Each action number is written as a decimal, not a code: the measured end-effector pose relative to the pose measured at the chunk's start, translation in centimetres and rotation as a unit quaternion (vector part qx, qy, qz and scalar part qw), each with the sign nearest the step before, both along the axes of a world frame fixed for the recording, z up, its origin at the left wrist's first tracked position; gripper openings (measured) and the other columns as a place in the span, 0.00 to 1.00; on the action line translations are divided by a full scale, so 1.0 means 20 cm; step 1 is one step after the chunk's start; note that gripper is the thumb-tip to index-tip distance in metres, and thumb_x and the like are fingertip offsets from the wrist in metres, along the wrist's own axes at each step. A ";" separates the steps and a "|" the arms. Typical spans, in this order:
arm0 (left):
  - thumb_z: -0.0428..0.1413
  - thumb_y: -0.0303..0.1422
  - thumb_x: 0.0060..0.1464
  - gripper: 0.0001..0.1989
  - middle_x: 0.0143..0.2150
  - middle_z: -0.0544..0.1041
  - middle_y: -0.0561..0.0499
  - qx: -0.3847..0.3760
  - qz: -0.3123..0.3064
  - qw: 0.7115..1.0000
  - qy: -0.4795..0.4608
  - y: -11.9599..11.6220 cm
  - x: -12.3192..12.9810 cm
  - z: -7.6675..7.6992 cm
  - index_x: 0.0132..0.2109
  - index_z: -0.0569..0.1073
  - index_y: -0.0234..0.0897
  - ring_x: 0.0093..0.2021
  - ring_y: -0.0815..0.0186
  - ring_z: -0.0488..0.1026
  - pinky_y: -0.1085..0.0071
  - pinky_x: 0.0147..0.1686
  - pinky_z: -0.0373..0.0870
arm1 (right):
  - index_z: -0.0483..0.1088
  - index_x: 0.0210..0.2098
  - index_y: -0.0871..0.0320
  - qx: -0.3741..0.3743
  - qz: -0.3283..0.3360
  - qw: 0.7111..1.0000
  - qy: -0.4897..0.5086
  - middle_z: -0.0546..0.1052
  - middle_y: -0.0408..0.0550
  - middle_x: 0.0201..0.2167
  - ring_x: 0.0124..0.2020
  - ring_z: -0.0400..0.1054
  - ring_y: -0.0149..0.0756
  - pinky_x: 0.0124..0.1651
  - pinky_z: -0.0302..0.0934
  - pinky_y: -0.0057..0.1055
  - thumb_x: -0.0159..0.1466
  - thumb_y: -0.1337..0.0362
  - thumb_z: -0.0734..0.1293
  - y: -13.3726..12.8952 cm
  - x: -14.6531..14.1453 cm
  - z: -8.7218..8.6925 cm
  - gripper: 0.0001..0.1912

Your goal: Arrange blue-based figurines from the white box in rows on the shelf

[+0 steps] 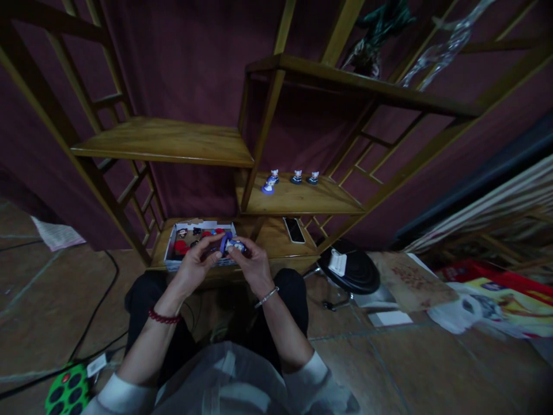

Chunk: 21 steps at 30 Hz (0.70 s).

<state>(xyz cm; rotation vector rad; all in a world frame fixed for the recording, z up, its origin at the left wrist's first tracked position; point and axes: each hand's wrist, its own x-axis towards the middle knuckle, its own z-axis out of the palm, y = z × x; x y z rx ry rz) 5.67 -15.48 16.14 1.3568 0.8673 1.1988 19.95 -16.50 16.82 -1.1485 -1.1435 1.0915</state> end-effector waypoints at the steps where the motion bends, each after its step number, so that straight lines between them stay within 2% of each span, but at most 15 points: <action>1: 0.57 0.35 0.46 0.23 0.52 0.70 0.46 0.000 -0.003 1.000 0.000 0.00 0.00 0.00 0.51 0.68 0.37 0.53 0.60 0.65 0.61 0.54 0.59 | 0.71 0.36 0.58 -0.002 -0.004 1.000 0.006 0.74 0.42 0.27 0.25 0.68 0.30 0.32 0.65 0.27 0.48 0.56 0.69 -0.01 0.00 0.00 0.17; 10: 0.57 0.35 0.46 0.21 0.52 0.70 0.46 -0.015 -0.030 0.999 0.015 -0.03 0.03 -0.01 0.50 0.69 0.38 0.53 0.59 0.65 0.61 0.55 0.57 | 0.71 0.35 0.59 -0.007 -0.034 0.999 -0.008 0.73 0.42 0.24 0.25 0.67 0.30 0.29 0.64 0.26 0.51 0.56 0.68 -0.07 0.02 -0.04 0.15; 16: 0.55 0.34 0.48 0.22 0.53 0.69 0.46 -0.013 -0.054 0.998 0.012 -0.02 0.02 -0.04 0.52 0.67 0.38 0.53 0.60 0.65 0.62 0.54 0.57 | 0.71 0.36 0.60 -0.028 -0.048 0.998 -0.001 0.73 0.41 0.22 0.23 0.66 0.29 0.28 0.63 0.26 0.50 0.57 0.68 -0.09 0.01 -0.04 0.16; 21: 0.56 0.35 0.47 0.21 0.51 0.71 0.46 -0.025 -0.042 0.999 0.009 -0.01 0.02 -0.07 0.51 0.68 0.38 0.52 0.60 0.66 0.62 0.54 0.58 | 0.71 0.35 0.59 -0.029 -0.044 0.999 0.013 0.73 0.41 0.23 0.24 0.66 0.30 0.29 0.63 0.26 0.50 0.56 0.68 -0.08 0.00 -0.05 0.16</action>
